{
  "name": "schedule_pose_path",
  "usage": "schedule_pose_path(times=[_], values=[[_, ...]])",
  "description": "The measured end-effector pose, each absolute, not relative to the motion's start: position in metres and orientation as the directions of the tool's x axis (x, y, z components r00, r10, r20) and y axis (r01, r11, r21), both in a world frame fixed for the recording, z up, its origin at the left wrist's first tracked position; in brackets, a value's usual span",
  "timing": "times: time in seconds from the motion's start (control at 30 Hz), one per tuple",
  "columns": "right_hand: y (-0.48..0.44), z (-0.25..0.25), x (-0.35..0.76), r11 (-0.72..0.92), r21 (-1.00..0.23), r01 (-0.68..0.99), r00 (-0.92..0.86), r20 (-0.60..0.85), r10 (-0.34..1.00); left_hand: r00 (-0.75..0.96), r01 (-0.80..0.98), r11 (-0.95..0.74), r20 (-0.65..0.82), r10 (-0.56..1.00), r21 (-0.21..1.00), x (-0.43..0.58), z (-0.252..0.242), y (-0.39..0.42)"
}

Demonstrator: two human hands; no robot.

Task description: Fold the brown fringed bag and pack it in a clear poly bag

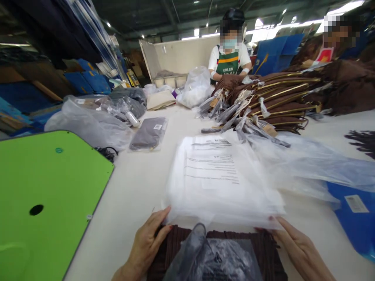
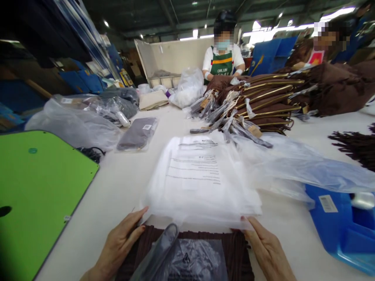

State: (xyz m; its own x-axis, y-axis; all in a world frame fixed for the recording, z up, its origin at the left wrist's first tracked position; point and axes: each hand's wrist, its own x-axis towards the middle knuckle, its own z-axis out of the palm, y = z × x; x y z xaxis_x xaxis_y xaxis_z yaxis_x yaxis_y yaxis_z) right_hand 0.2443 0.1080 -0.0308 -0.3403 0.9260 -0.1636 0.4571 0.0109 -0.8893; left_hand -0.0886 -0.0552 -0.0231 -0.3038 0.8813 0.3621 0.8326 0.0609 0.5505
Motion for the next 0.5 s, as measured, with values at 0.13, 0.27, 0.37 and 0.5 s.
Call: schedule_pose_path(times=[0.13,0.27,0.37,0.5], values=[[0.104,-0.027,0.243,0.055,-0.857,0.513,-0.331,-0.138,0.933,-0.361,0.846,0.096,0.43,0.828,0.525,-0.085,-0.02,-0.051],[0.099,-0.021,0.247,0.092,-0.825,0.558,-0.384,-0.158,0.91,-0.495,0.775,0.23,0.34,0.8,0.589,-0.078,-0.02,-0.057],[0.095,-0.019,0.255,0.045,-0.802,0.595,-0.389,-0.239,0.89,-0.654,0.643,0.421,0.172,0.737,0.639,-0.065,-0.012,-0.066],[0.087,-0.017,0.258,-0.028,-0.762,0.647,-0.301,-0.29,0.908,-0.84,0.401,0.645,-0.021,0.543,0.651,-0.048,0.008,-0.062]])
